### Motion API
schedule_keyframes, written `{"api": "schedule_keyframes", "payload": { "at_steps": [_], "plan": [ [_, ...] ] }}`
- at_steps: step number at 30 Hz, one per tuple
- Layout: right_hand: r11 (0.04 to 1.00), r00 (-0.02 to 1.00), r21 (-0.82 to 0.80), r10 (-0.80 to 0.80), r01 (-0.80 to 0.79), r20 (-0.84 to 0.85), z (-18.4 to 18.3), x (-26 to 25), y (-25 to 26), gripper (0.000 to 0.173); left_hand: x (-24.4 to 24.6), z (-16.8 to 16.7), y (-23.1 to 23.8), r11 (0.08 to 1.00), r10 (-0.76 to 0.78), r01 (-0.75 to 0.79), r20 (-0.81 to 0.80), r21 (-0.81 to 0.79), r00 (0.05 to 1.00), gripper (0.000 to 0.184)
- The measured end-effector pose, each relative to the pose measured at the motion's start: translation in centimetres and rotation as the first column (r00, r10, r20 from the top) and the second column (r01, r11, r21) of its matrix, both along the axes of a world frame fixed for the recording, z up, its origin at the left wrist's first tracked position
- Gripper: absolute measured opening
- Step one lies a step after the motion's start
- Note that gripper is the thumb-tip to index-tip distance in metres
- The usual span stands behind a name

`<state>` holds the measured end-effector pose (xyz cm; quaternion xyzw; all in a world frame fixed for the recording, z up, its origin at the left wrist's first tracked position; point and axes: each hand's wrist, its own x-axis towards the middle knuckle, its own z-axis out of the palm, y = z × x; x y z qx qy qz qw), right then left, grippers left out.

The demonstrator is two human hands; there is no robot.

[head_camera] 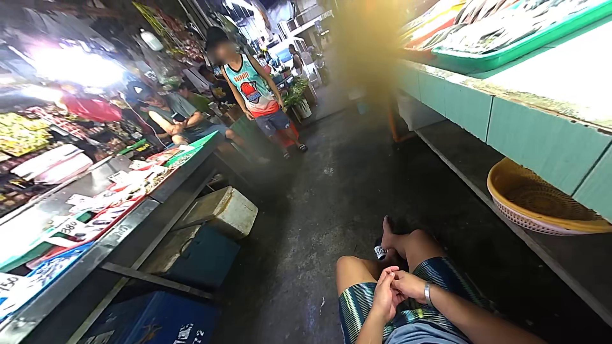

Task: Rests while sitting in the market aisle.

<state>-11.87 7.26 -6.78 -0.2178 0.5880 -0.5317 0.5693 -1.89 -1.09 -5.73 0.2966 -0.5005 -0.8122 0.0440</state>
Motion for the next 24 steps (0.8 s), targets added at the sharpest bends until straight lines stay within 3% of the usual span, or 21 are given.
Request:
{"api": "schedule_keyframes", "payload": {
  "at_steps": [24],
  "plan": [
    [1.000, 1.000, -0.011, -0.001, 0.001, -0.015, -0.32, -0.08, -0.15, 0.025, 0.06, -0.11, -0.05, 1.000, 0.014, -0.014, -0.016, 0.023, 1.000, 0.037]
  ]
}}
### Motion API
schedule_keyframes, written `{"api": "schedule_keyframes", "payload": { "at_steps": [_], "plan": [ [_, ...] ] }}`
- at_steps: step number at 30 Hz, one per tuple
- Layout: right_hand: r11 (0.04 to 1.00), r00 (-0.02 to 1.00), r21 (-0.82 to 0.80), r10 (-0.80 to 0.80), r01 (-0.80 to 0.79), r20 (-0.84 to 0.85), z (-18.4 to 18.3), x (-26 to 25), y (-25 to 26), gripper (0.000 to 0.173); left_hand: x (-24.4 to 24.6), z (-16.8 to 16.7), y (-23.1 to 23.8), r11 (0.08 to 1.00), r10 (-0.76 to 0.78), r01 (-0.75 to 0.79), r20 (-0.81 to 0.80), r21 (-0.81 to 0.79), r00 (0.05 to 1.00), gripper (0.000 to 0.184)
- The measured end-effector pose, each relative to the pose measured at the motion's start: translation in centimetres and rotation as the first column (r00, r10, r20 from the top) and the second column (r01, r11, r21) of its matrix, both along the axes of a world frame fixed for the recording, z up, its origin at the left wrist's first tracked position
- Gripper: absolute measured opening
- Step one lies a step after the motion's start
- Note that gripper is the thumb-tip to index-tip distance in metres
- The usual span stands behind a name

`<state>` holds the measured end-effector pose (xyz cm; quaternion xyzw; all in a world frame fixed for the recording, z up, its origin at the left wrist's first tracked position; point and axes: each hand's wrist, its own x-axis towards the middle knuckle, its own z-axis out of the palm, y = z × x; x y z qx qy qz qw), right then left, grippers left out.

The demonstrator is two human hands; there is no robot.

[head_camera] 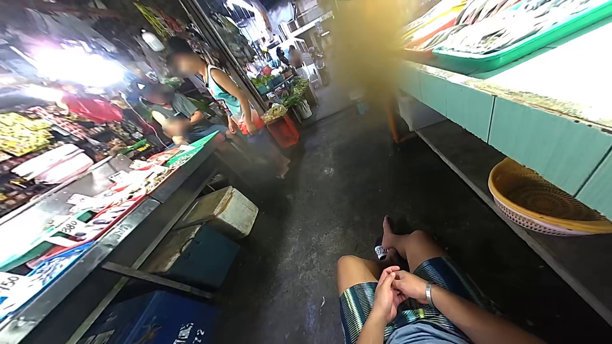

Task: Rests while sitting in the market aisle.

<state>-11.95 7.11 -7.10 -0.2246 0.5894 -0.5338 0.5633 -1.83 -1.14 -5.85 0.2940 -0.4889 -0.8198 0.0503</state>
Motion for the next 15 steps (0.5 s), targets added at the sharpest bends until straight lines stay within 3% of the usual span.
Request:
{"api": "schedule_keyframes", "payload": {
  "at_steps": [15],
  "plan": [
    [1.000, 1.000, 0.013, 0.005, -0.005, 0.005, 0.25, -0.12, 0.20, 0.026, 0.03, -0.05, -0.11, 0.999, -0.031, 0.031, -0.001, -0.010, 1.000, 0.038]
  ]
}}
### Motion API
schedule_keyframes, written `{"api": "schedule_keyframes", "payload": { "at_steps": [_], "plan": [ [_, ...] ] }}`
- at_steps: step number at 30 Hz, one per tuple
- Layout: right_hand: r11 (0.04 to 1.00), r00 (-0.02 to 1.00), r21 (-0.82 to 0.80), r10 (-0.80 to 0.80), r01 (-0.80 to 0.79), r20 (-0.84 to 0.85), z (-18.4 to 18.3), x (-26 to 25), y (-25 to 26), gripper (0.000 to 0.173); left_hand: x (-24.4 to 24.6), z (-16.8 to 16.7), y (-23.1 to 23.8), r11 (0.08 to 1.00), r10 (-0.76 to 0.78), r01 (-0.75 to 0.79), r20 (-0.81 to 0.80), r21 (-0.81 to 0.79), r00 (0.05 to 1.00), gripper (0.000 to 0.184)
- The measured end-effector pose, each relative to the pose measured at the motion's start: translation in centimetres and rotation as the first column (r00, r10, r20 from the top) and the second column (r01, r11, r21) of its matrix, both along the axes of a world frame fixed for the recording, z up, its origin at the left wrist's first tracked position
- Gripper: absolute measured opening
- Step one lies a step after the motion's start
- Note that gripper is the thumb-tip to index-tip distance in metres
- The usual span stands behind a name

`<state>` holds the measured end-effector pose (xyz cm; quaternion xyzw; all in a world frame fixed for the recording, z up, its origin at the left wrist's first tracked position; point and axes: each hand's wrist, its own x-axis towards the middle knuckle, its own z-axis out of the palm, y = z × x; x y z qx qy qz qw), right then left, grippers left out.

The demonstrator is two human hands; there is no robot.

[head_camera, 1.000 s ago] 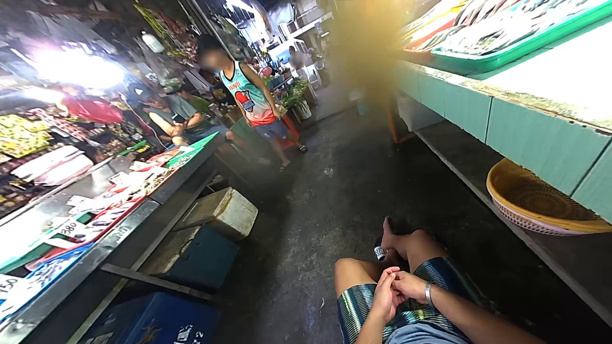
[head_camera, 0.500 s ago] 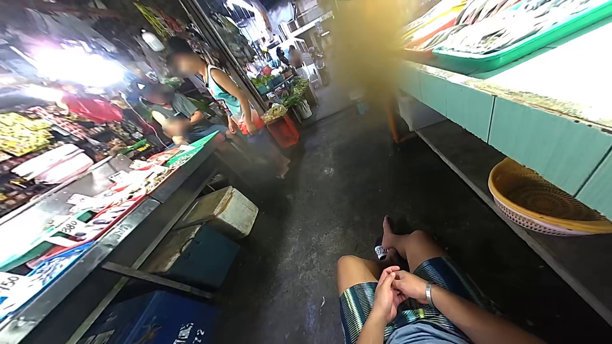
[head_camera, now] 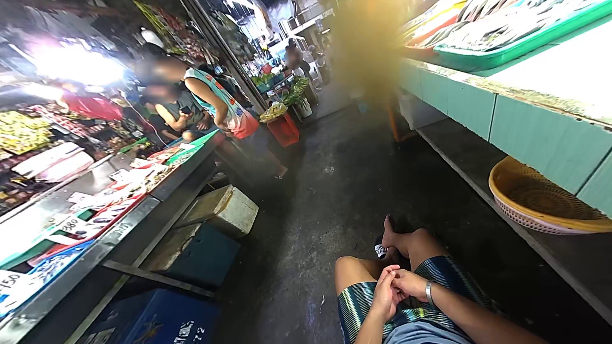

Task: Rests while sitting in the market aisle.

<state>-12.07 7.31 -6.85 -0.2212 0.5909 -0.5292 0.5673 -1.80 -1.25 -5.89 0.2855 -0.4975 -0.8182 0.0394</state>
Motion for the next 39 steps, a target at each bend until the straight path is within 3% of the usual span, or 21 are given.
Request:
{"api": "schedule_keyframes", "payload": {
  "at_steps": [18, 24, 29, 35, 39],
  "plan": [
    [1.000, 1.000, -0.014, -0.006, 0.005, -0.009, 0.1, 0.4, -0.2, 0.026, 0.1, 0.3, 0.1, 1.000, 0.025, -0.025, 0.002, -0.004, 1.000, 0.037],
    [1.000, 1.000, -0.027, 0.003, -0.003, -0.010, 0.2, 0.3, 0.2, 0.024, 0.4, 0.4, -0.2, 0.999, -0.029, 0.030, 0.019, -0.033, 0.999, 0.039],
    [1.000, 1.000, -0.004, -0.028, 0.028, -0.010, 0.7, 0.6, -0.2, 0.022, 0.4, 0.8, 0.2, 1.000, 0.024, -0.024, -0.019, -0.016, 1.000, 0.038],
    [1.000, 1.000, -0.003, -0.021, 0.021, -0.012, 0.7, 0.4, 0.2, 0.023, 0.2, -0.1, -0.2, 0.999, -0.036, 0.036, 0.000, -0.025, 0.999, 0.038],
    [0.999, 0.999, -0.009, -0.051, 0.051, -0.014, 1.0, 0.6, 0.1, 0.022, 0.1, 0.2, 0.1, 1.000, 0.022, -0.022, -0.015, -0.012, 1.000, 0.037]
  ]
}}
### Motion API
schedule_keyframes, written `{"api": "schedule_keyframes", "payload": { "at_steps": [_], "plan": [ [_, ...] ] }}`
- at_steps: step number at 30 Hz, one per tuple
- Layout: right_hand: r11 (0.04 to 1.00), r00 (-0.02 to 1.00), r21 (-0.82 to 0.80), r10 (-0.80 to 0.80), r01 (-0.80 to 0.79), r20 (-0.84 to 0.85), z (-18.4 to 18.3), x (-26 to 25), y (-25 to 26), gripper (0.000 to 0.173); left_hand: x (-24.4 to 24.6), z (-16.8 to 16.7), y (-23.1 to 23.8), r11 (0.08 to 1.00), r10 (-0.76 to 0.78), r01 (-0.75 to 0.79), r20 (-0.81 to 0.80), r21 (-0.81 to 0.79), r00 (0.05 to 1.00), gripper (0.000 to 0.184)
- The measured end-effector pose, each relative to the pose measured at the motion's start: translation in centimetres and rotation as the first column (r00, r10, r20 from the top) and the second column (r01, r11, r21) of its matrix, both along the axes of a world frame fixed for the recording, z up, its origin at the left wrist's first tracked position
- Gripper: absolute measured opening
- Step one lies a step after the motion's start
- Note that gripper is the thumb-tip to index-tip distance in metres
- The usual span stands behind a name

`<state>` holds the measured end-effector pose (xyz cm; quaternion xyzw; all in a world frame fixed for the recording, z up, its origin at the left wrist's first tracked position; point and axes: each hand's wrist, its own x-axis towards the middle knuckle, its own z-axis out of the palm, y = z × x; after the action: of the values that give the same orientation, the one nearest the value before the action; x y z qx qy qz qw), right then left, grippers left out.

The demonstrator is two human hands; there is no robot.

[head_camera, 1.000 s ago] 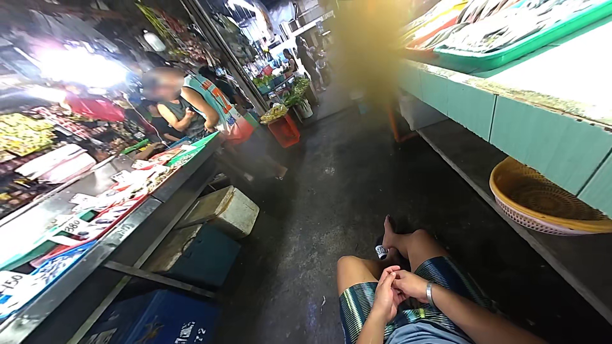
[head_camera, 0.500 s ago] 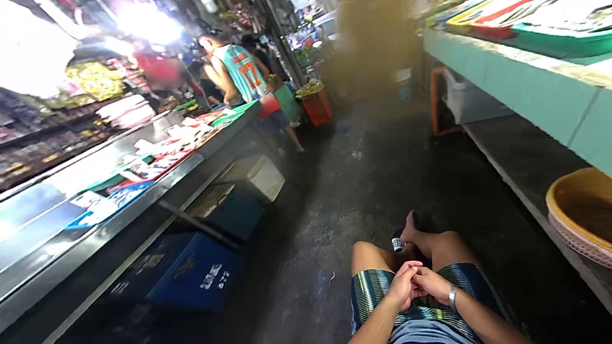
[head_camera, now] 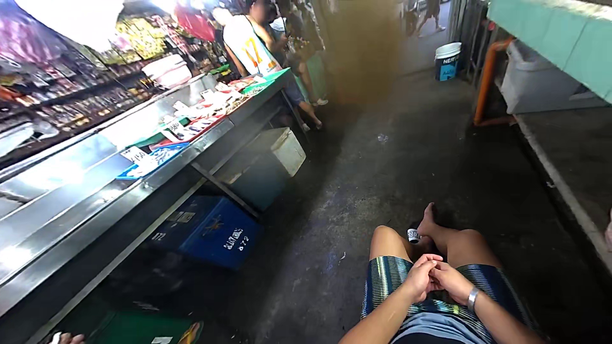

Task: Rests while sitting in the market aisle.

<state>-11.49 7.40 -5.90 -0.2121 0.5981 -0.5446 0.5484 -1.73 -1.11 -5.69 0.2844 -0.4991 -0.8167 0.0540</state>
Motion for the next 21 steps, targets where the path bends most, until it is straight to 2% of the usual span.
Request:
{"api": "schedule_keyframes", "payload": {
  "at_steps": [7, 12, 17, 21],
  "plan": [
    [0.999, 0.999, 0.020, 0.044, -0.044, -0.005, -0.3, -0.4, 0.2, 0.024, 0.0, -0.3, -0.4, 0.999, -0.049, 0.049, 0.029, -0.016, 0.998, 0.036],
    [0.999, 0.999, -0.010, 0.035, -0.035, -0.032, 0.0, 0.1, 0.3, 0.019, -0.1, 0.7, 0.3, 0.999, 0.017, -0.016, 0.027, -0.031, 0.999, 0.031],
    [0.995, 0.992, -0.006, 0.103, -0.104, -0.075, -0.8, -1.0, 0.5, 0.018, -0.3, 0.1, -0.2, 0.996, -0.054, 0.058, 0.054, -0.065, 0.997, 0.033],
    [0.998, 0.998, -0.002, 0.064, -0.064, -0.008, 0.1, -0.6, 0.5, 0.018, -0.6, 0.5, 0.1, 0.999, -0.009, 0.011, 0.048, -0.030, 0.999, 0.028]
  ]
}}
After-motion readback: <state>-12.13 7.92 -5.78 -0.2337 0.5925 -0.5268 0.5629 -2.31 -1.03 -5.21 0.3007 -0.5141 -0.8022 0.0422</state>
